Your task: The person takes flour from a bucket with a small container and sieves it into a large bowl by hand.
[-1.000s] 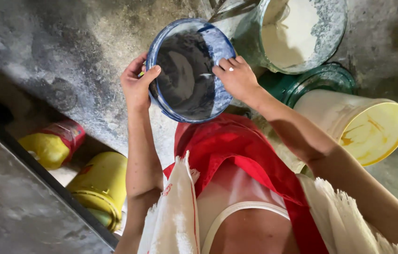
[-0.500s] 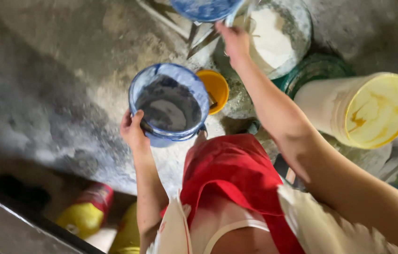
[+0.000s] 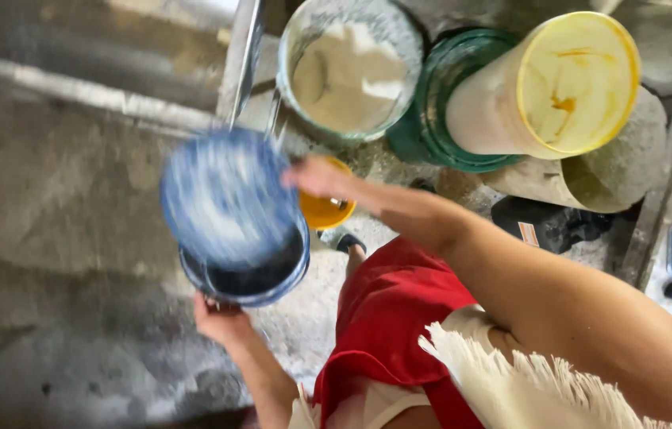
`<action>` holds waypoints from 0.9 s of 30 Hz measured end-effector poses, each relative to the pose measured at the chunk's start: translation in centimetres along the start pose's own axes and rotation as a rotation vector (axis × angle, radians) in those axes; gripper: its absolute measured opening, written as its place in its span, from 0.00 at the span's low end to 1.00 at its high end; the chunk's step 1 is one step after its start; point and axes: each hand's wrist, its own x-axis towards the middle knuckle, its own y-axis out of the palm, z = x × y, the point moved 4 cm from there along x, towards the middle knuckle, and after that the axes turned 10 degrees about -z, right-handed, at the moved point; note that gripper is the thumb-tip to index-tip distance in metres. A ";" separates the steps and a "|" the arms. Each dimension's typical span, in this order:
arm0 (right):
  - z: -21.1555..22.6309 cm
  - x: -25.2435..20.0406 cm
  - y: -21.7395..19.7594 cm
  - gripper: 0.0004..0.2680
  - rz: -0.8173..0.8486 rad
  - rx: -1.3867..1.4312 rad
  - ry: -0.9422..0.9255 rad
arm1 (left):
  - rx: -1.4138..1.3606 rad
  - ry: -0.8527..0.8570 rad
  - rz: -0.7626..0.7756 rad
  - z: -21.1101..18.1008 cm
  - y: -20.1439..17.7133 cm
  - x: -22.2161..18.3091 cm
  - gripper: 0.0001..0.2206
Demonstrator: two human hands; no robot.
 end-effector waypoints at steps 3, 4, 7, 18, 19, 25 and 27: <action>-1.2 -5.3 0.9 0.20 -0.034 0.036 0.120 | -0.108 0.043 0.166 -0.8 -0.7 1.5 0.13; -1.2 -6.4 0.9 0.22 -0.054 0.008 0.091 | -0.148 0.018 0.219 -0.7 -0.7 1.8 0.12; -1.2 -8.3 0.5 0.25 -0.064 -0.081 0.014 | -0.162 -0.005 0.271 -0.7 0.0 0.6 0.13; -2.5 -7.7 0.1 0.14 -0.035 -0.337 -0.059 | 0.388 0.365 0.185 5.2 1.5 -0.7 0.32; -2.3 -7.6 0.5 0.11 -0.101 -0.304 -0.165 | 0.358 0.342 0.166 6.2 1.0 0.1 0.31; -3.4 -5.8 6.4 0.14 0.058 -0.357 -0.462 | 0.102 0.208 0.061 10.6 -2.4 5.1 0.28; -2.7 -4.9 9.1 0.16 0.142 -0.354 -0.537 | -0.040 0.172 0.049 11.6 -3.9 7.2 0.26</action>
